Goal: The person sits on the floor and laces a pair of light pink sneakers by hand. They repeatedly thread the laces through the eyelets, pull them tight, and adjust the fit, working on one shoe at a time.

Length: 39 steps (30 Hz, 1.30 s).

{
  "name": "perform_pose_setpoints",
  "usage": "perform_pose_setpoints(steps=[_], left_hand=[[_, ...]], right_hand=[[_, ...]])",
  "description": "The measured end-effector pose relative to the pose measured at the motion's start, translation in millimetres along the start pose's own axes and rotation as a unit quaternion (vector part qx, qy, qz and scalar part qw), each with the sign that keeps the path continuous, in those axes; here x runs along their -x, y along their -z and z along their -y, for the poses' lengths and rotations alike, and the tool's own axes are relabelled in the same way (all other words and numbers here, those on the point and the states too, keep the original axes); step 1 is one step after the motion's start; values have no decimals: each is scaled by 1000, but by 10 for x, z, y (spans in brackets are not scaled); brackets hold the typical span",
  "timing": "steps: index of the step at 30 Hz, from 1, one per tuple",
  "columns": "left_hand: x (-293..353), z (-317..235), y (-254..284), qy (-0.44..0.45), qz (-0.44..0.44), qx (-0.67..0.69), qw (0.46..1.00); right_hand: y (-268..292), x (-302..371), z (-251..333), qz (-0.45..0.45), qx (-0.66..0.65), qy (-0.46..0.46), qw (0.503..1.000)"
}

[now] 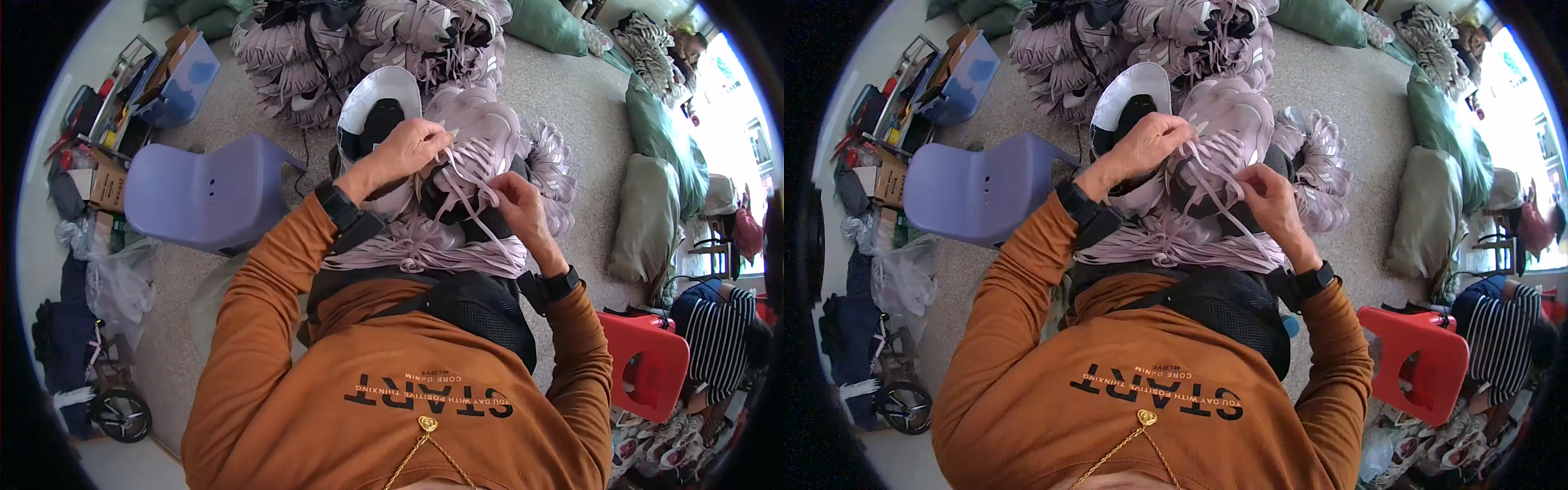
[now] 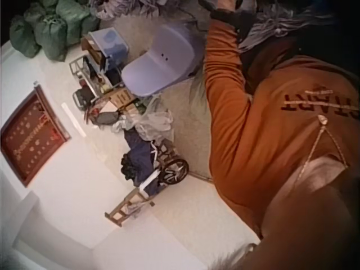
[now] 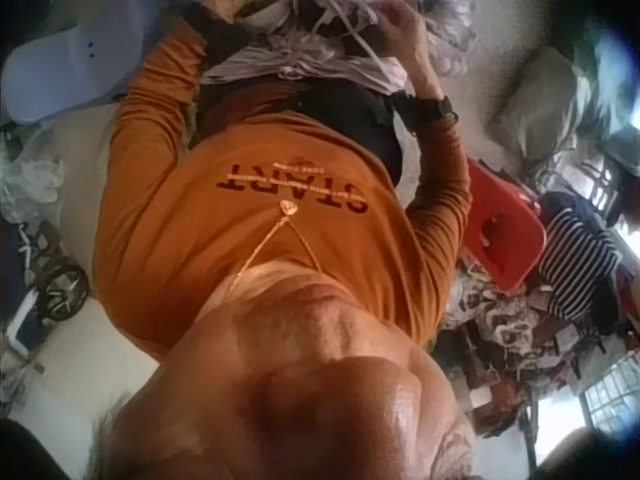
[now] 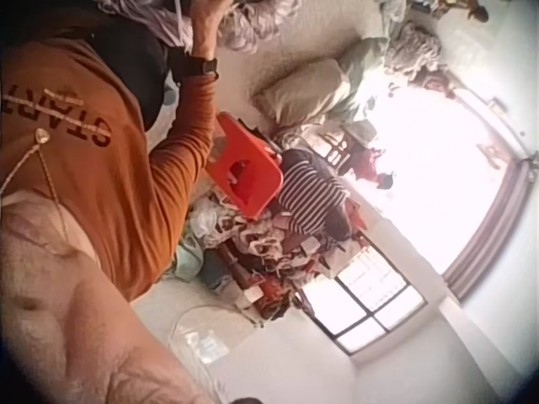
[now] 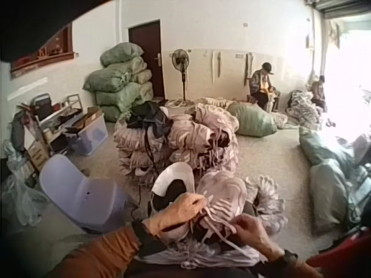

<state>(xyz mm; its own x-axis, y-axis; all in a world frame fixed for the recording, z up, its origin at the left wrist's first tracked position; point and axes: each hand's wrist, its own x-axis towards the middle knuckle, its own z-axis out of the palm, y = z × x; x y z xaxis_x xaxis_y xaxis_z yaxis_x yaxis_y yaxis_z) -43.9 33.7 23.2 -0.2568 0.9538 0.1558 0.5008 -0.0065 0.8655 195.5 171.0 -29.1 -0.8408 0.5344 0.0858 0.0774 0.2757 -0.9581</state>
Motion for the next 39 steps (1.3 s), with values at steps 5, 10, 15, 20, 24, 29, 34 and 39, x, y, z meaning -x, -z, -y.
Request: perform_pose_setpoints(steps=[5, 10, 15, 20, 24, 29, 34, 39], left_hand=[[-152, -120, 171, 50, 123, -3, 991], [-180, -159, 156, 9, 143, -75, 987], [-197, -114, 49, -120, 103, -130, 979], [-384, -23, 139, -15, 222, 43, 974], [-595, -91, 165, 70, 321, 36, 944], [-792, -190, 29, 76, 351, -72, 931], [-496, -255, 123, -7, 95, 13, 995], [89, 1, 89, -30, 48, -77, 995]], right_hand=[[-23, -60, 37, -21, 56, 29, 998], [-12, -140, 23, -10, 69, 29, 997], [57, -232, 84, 44, 81, 10, 996], [268, -391, 263, 170, -53, -100, 979], [343, -437, 404, 201, -61, -170, 963], [374, -485, 290, 209, -118, -178, 954], [313, -123, 239, 71, -199, -162, 964], [237, 167, 74, 79, -159, -98, 979]])
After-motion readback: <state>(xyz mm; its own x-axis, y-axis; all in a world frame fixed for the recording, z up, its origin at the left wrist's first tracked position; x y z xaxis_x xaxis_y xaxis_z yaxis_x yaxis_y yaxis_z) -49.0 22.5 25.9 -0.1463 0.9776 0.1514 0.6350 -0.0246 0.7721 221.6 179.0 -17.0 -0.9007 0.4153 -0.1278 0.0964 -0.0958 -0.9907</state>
